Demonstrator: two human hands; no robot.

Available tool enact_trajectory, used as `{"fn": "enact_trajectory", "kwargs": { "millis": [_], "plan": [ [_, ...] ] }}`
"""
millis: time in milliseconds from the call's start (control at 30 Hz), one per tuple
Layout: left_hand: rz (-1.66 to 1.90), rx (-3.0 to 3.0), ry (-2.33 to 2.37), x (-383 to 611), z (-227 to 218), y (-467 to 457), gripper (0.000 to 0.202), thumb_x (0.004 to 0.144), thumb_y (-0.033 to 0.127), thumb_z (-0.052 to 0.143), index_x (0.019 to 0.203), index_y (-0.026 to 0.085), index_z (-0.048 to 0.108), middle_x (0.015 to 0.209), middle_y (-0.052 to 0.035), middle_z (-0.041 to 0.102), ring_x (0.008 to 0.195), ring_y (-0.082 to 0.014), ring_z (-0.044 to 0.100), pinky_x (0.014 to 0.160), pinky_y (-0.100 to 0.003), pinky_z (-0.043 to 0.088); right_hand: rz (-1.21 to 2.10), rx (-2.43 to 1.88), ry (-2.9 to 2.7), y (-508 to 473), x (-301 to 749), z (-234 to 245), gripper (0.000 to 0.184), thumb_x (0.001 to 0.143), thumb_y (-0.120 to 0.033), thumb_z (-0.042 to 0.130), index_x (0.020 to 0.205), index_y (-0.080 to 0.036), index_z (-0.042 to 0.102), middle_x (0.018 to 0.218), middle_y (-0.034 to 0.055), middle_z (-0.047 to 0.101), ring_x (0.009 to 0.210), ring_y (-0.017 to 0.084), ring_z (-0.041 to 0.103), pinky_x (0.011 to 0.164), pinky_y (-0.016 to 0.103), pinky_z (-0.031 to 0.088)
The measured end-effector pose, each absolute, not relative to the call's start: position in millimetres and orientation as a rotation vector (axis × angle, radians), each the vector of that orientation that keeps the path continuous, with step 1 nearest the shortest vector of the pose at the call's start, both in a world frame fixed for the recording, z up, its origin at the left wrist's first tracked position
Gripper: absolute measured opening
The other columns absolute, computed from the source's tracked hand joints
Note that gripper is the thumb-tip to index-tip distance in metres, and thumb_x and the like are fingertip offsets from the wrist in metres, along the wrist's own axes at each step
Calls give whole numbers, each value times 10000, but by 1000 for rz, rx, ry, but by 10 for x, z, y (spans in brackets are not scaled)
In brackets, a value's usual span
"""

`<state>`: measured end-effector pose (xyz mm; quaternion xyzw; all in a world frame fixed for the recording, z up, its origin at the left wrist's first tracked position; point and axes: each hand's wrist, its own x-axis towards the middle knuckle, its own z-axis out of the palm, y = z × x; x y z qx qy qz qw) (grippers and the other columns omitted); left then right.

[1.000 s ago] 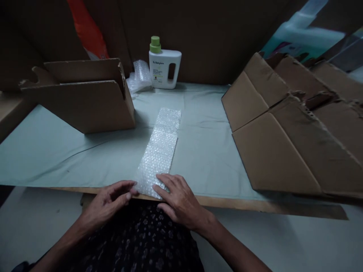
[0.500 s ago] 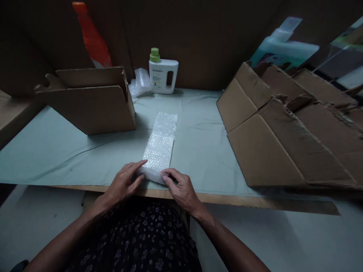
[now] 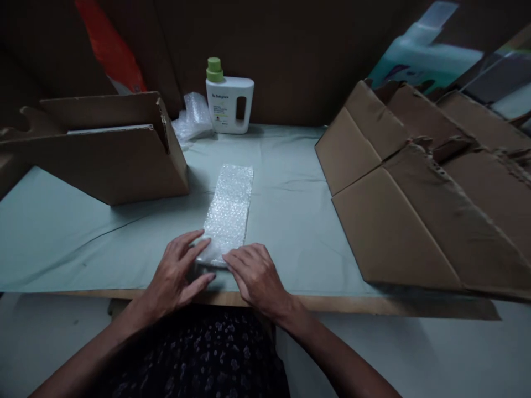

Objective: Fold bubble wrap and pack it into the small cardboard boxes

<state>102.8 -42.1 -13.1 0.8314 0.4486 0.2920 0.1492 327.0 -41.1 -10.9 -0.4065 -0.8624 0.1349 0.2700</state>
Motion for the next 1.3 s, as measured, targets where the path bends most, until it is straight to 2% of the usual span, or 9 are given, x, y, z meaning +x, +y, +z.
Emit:
{"fn": "enact_trajectory", "kwargs": {
  "millis": [133, 200, 300, 400, 533, 667, 900, 1100, 1300],
  "plan": [
    [809, 2305, 1140, 1012, -131, -291, 513, 940, 140, 508, 1438, 242, 441, 1133, -90, 694, 1055, -244, 620, 965, -460, 477, 691, -1201, -2207, -214, 3309, -18, 251, 997, -203, 489, 1166, -243, 670, 1043, 47, 767, 926, 199, 703, 830, 380, 543],
    [794, 2223, 1199, 1053, -167, -109, 470, 944, 154, 494, 1409, 226, 476, 1053, -83, 710, 945, -227, 637, 899, -433, 503, 560, -1257, -2180, -147, 3325, 7, 245, 999, -232, 494, 1177, -239, 663, 1109, 71, 749, 997, 222, 693, 857, 403, 539],
    [708, 2244, 1320, 1141, -188, 160, 410, 949, 195, 499, 1358, 188, 527, 1125, -117, 686, 989, -251, 628, 904, -447, 503, 165, -1220, -2223, -101, 3342, -7, 243, 967, -273, 572, 1175, -175, 651, 1200, 151, 702, 1084, 285, 652, 891, 458, 507],
    [677, 2354, 1379, 1190, -149, 255, 360, 963, 252, 518, 1306, 160, 569, 1178, -146, 646, 1044, -279, 599, 919, -461, 495, 46, -1166, -2387, -90, 3354, -54, 288, 931, -273, 632, 1197, -162, 636, 1228, 165, 692, 1100, 312, 632, 917, 488, 475],
    [757, 2461, 1191, 1129, -100, 116, 416, 941, 291, 578, 1341, 182, 542, 1239, -147, 618, 1142, -294, 557, 995, -492, 451, 223, -1173, -2350, -65, 3390, -92, 264, 956, -195, 572, 1214, -199, 630, 1105, 100, 747, 979, 260, 665, 887, 459, 476],
    [745, 2335, 1080, 1068, -100, 70, 481, 932, 193, 536, 1408, 214, 473, 1136, -106, 675, 1030, -250, 609, 949, -461, 475, 562, -1221, -2199, -18, 3471, -64, 280, 966, -232, 571, 1242, -230, 617, 1023, 61, 763, 894, 227, 685, 828, 414, 515],
    [569, 2285, 1389, 1304, -103, 661, 421, 938, 310, 561, 1335, 171, 540, 1103, -120, 663, 986, -266, 630, 903, -437, 503, 40, -1255, -2328, 81, 3491, -29, 394, 941, -327, 608, 1309, -194, 568, 1326, 175, 636, 1162, 333, 602, 937, 510, 456],
    [781, 1960, 1457, 1376, -56, 817, 479, 919, 367, 579, 1338, 137, 545, 1117, -122, 633, 896, -219, 619, 845, -404, 526, 186, -1319, -2388, 495, 3515, -91, 340, 931, -203, 576, 1268, -185, 608, 1170, 125, 725, 1044, 295, 642, 925, 476, 443],
    [912, 972, 1268, 1353, -24, 406, 679, 817, 400, 687, 1395, 129, 455, 1245, -166, 597, 1021, -220, 636, 895, -394, 535, 694, -1493, -2217, 880, 3607, 84, 266, 951, -336, 545, 1127, -180, 669, 895, 63, 731, 758, 218, 641, 735, 356, 464]
  ]
}}
